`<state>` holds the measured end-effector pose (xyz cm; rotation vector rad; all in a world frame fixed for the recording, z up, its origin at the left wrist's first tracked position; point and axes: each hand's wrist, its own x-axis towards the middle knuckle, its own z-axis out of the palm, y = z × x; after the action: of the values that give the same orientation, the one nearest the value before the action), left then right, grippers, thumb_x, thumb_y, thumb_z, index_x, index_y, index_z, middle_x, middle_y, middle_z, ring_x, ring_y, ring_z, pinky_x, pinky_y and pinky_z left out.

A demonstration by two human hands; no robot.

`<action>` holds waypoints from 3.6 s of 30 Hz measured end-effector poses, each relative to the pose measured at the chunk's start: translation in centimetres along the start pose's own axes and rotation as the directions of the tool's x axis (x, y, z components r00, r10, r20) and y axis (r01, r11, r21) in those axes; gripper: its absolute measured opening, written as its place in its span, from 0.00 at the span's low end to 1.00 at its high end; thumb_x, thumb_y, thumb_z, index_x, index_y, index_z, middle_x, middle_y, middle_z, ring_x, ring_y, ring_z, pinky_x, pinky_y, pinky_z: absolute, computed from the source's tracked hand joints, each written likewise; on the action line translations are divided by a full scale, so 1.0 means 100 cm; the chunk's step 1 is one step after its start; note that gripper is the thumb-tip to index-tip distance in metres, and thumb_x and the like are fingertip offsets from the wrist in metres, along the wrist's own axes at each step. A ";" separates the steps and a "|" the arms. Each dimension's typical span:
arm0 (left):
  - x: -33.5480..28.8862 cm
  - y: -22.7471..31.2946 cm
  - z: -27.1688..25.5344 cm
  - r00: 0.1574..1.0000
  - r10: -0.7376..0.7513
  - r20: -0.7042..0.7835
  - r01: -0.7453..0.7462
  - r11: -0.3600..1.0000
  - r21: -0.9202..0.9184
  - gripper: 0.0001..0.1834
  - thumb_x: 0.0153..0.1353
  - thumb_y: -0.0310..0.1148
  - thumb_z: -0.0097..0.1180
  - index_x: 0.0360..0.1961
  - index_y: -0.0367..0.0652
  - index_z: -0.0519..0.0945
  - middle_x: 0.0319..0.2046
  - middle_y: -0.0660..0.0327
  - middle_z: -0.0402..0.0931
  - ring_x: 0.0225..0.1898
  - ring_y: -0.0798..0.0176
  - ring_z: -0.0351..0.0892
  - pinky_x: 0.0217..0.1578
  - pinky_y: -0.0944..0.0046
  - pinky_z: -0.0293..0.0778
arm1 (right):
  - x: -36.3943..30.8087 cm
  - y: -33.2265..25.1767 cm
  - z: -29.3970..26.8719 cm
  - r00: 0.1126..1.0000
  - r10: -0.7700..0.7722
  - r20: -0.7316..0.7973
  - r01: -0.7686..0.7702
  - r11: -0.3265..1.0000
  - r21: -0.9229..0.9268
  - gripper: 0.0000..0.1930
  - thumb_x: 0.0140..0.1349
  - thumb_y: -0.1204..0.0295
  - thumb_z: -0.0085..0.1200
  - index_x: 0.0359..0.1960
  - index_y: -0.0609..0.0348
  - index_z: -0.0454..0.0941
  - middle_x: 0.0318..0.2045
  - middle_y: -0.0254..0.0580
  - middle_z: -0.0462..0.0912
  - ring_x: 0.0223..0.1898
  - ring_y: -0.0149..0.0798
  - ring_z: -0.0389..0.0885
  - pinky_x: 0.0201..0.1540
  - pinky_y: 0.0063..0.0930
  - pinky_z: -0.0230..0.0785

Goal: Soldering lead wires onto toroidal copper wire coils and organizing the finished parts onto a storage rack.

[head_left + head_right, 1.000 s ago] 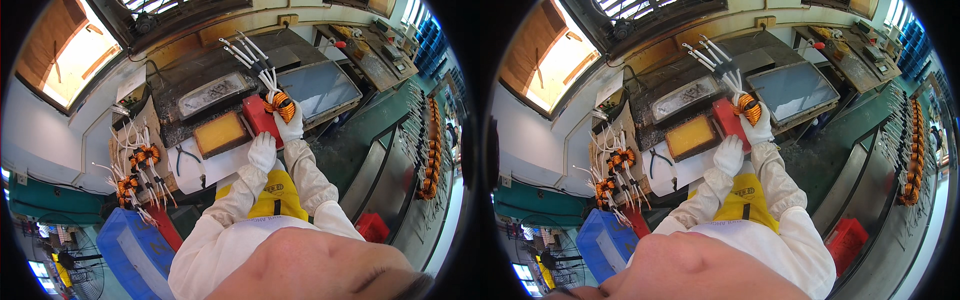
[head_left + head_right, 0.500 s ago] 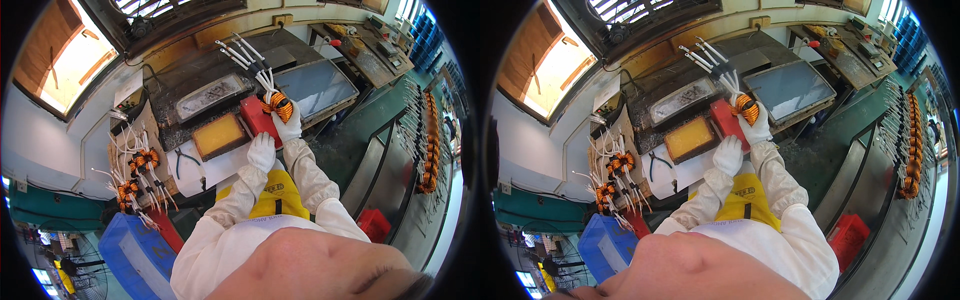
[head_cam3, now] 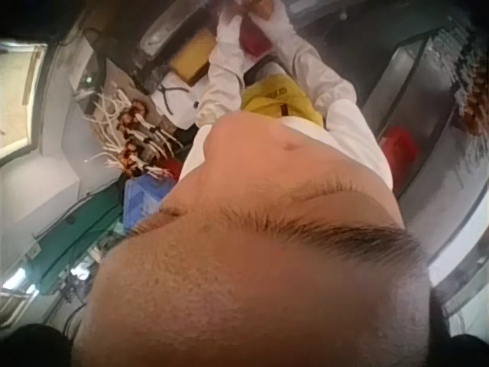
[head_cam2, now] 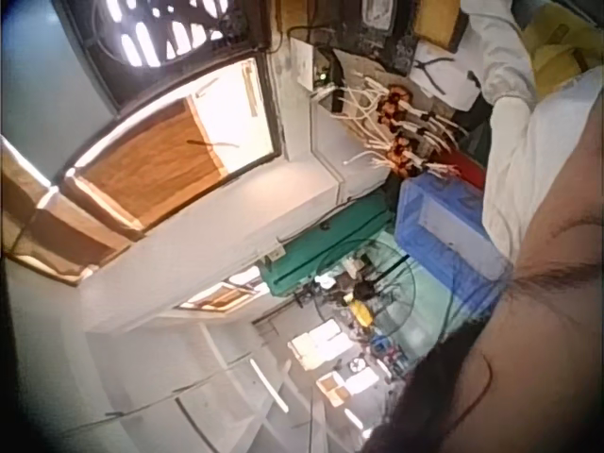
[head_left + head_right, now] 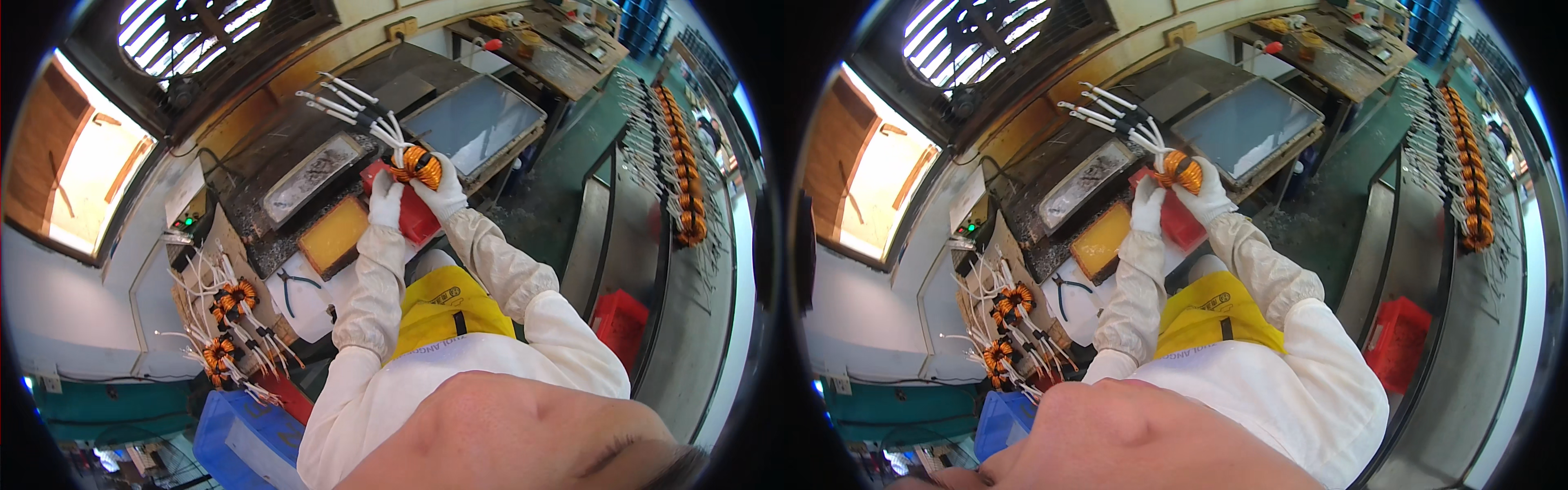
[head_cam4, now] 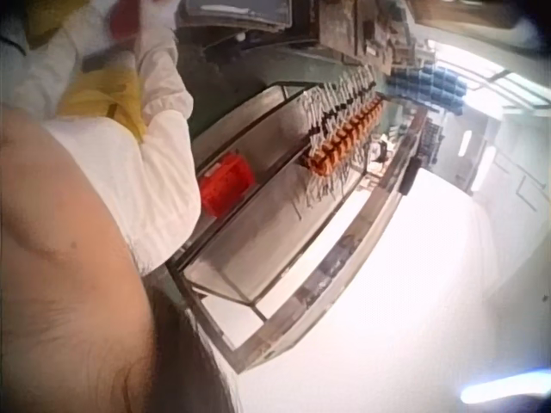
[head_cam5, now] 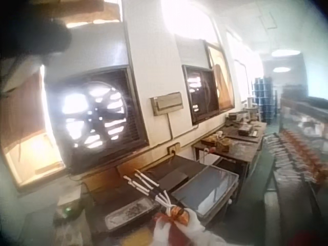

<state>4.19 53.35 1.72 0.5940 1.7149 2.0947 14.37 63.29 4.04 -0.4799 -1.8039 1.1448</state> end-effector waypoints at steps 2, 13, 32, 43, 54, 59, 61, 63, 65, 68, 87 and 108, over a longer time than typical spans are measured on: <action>0.007 0.002 0.006 0.993 -0.006 0.117 0.010 0.999 -0.035 0.33 0.62 0.21 0.51 0.68 0.33 0.58 0.64 0.49 0.64 0.66 0.54 0.63 0.67 0.59 0.56 | 0.002 -0.004 -0.003 0.999 0.036 0.015 -0.037 0.998 0.042 0.34 0.48 0.75 0.69 0.58 0.62 0.65 0.48 0.45 0.76 0.52 0.39 0.76 0.57 0.31 0.68; -0.032 0.048 0.044 0.909 -0.135 0.393 0.200 0.971 -0.129 0.33 0.63 0.22 0.47 0.70 0.34 0.55 0.67 0.48 0.59 0.70 0.54 0.57 0.68 0.59 0.54 | 0.024 -0.040 -0.087 0.996 0.023 0.091 -0.011 0.991 -0.133 0.30 0.49 0.76 0.66 0.55 0.62 0.68 0.44 0.45 0.77 0.48 0.37 0.77 0.55 0.29 0.70; -0.070 -0.005 0.027 0.713 0.366 0.599 -0.693 0.232 0.683 0.21 0.53 0.30 0.57 0.51 0.43 0.77 0.55 0.52 0.74 0.58 0.45 0.70 0.63 0.47 0.62 | 0.026 -0.042 -0.272 0.880 0.468 0.085 -0.247 0.604 -0.758 0.35 0.48 0.64 0.62 0.61 0.55 0.66 0.49 0.56 0.79 0.53 0.54 0.78 0.57 0.36 0.69; -0.071 -0.005 0.025 0.686 0.415 0.597 -0.709 0.199 0.677 0.21 0.53 0.30 0.57 0.51 0.43 0.78 0.54 0.53 0.75 0.58 0.46 0.71 0.62 0.47 0.63 | 0.042 -0.041 -0.277 0.840 0.518 0.165 -0.163 0.529 -0.833 0.33 0.48 0.64 0.62 0.59 0.49 0.68 0.49 0.55 0.79 0.53 0.56 0.77 0.55 0.40 0.70; -0.099 0.034 0.208 0.643 -0.404 0.650 0.695 0.664 -0.274 0.24 0.64 0.27 0.48 0.62 0.51 0.67 0.59 0.50 0.68 0.59 0.43 0.69 0.59 0.46 0.70 | 0.047 -0.140 -0.306 0.940 0.140 0.310 0.202 0.503 -0.840 0.32 0.48 0.70 0.64 0.59 0.47 0.69 0.46 0.52 0.77 0.48 0.56 0.78 0.50 0.41 0.74; -0.116 0.051 0.292 0.417 -0.307 0.855 0.900 0.271 -0.342 0.21 0.66 0.20 0.39 0.61 0.39 0.63 0.61 0.45 0.62 0.62 0.41 0.66 0.63 0.38 0.67 | 0.029 -0.176 -0.336 0.909 0.205 0.363 0.261 0.401 -0.878 0.33 0.47 0.70 0.64 0.59 0.46 0.69 0.42 0.47 0.78 0.46 0.52 0.80 0.46 0.41 0.76; -0.131 0.058 0.310 0.321 -0.343 0.883 0.938 0.243 -0.247 0.25 0.63 0.18 0.38 0.61 0.46 0.64 0.59 0.48 0.64 0.58 0.44 0.69 0.60 0.39 0.71 | 0.018 -0.183 -0.362 0.914 0.233 0.332 0.239 0.351 -0.905 0.33 0.47 0.69 0.64 0.59 0.44 0.69 0.42 0.48 0.78 0.45 0.52 0.81 0.46 0.41 0.76; -0.147 0.059 0.327 0.223 -0.383 0.896 0.967 0.202 -0.154 0.27 0.60 0.16 0.39 0.60 0.48 0.65 0.56 0.50 0.67 0.54 0.48 0.73 0.55 0.43 0.76 | 0.008 -0.186 -0.383 0.906 0.266 0.329 0.253 0.284 -0.925 0.32 0.47 0.69 0.64 0.57 0.44 0.69 0.41 0.48 0.78 0.44 0.51 0.81 0.46 0.41 0.76; -0.159 0.050 0.351 0.157 -0.351 0.923 0.975 0.201 -0.090 0.26 0.60 0.16 0.40 0.60 0.47 0.65 0.54 0.51 0.68 0.53 0.48 0.74 0.54 0.44 0.76 | 0.000 -0.189 -0.404 0.919 0.262 0.295 0.235 0.237 -0.943 0.32 0.46 0.69 0.65 0.56 0.46 0.70 0.41 0.46 0.78 0.45 0.51 0.80 0.46 0.40 0.75; -0.191 0.049 0.367 0.082 -0.281 0.956 0.960 0.281 0.000 0.24 0.61 0.20 0.48 0.59 0.45 0.66 0.49 0.53 0.73 0.48 0.51 0.77 0.52 0.50 0.76 | -0.021 -0.177 -0.448 0.949 0.179 0.260 0.231 0.167 -0.958 0.31 0.43 0.71 0.66 0.53 0.51 0.70 0.42 0.44 0.77 0.45 0.50 0.79 0.47 0.41 0.74; -0.207 0.101 0.279 -0.149 -0.403 0.903 0.731 0.570 0.375 0.25 0.70 0.33 0.46 0.64 0.33 0.63 0.64 0.39 0.60 0.67 0.42 0.61 0.68 0.51 0.59 | -0.119 -0.091 -0.638 0.715 0.161 -0.680 -0.641 -0.236 -0.730 0.33 0.46 0.80 0.57 0.57 0.36 0.70 0.57 0.37 0.72 0.60 0.48 0.68 0.63 0.41 0.62; -0.198 0.044 0.148 0.319 -0.477 0.819 0.860 0.509 -0.038 0.22 0.68 0.36 0.50 0.59 0.36 0.68 0.56 0.46 0.70 0.58 0.48 0.73 0.62 0.51 0.68 | -0.077 0.015 -0.647 0.754 -0.507 -0.418 -0.542 -0.120 -0.832 0.31 0.53 0.76 0.54 0.61 0.43 0.63 0.59 0.48 0.64 0.62 0.57 0.61 0.64 0.58 0.53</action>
<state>28.72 54.27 6.79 0.3230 0.6746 1.2250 73.19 91.06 8.60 -1.6148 -1.5358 -0.8950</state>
